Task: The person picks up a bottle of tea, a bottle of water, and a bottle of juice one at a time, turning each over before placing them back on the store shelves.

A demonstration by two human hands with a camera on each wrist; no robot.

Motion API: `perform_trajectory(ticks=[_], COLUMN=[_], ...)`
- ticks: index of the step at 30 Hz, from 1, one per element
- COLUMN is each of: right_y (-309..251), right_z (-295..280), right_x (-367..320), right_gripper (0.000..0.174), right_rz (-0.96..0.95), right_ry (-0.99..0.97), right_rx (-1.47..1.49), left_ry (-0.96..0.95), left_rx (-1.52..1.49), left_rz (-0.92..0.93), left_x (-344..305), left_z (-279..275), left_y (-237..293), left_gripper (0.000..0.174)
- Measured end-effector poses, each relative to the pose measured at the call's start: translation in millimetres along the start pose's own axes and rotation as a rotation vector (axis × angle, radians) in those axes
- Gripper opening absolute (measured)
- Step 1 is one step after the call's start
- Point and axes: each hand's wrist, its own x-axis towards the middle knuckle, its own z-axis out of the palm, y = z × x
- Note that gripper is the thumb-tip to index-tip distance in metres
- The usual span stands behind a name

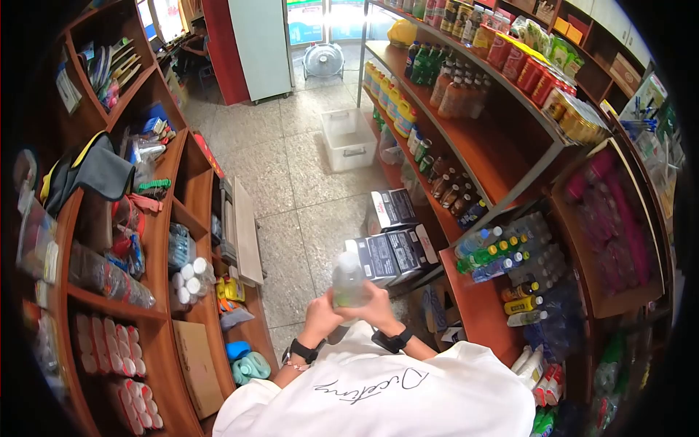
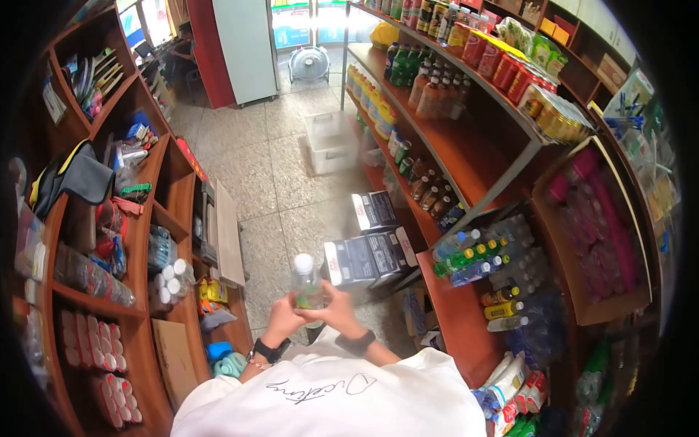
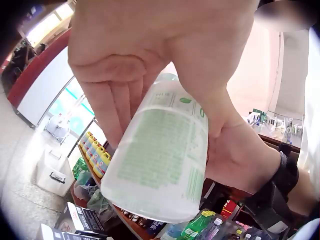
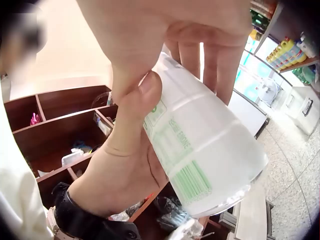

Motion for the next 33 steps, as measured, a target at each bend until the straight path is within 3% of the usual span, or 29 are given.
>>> perform_trajectory(ticks=[7,9,10,14,16,19,23,25,33], right_y=[32.5,16.1,18.7,0.0,2.3,-6.1,-0.4,0.3,9.2], right_z=[21.7,20.9,20.9,14.8,12.6,7.3,3.5,-0.8,-16.0], right_x=[127.3,164.8,184.8,253.8,278.8,306.2,338.9,360.0,476.6], right_gripper=[0.055,0.053,0.052,0.052,0.053,0.059,0.068,0.072,0.068], right_rz=[-0.096,0.013,-0.019,-0.06,-0.084,-0.029,0.022,0.048,0.106], right_ry=[0.237,0.274,0.305,0.372,0.381,0.384,0.435,0.464,0.691], right_rx=[0.083,0.105,0.103,0.173,0.133,0.032,-0.047,-0.065,-0.061], left_ry=[-0.145,-0.171,-0.1,-0.05,-0.063,-0.17,-0.228,-0.27,-0.537], left_rx=[0.048,0.137,0.101,0.084,-0.012,-0.071,-0.096,-0.282,-0.407], left_rz=[0.014,0.029,0.122,0.2,0.083,-0.028,0.015,0.06,0.097], left_x=[112.6,141.0,158.8,233.4,260.0,296.4,344.3,372.6,520.7], left_z=[-41.5,-59.6,-57.9,-75.8,-81.4,-90.7,-80.0,-73.3,-84.4], left_y=[-24.9,-28.7,-48.9,-49.7,-41.6,-29.3,-60.3,-76.2,-79.5], left_gripper=[0.066,0.072,0.071,0.064,0.058,0.056,0.055,0.055,0.059])
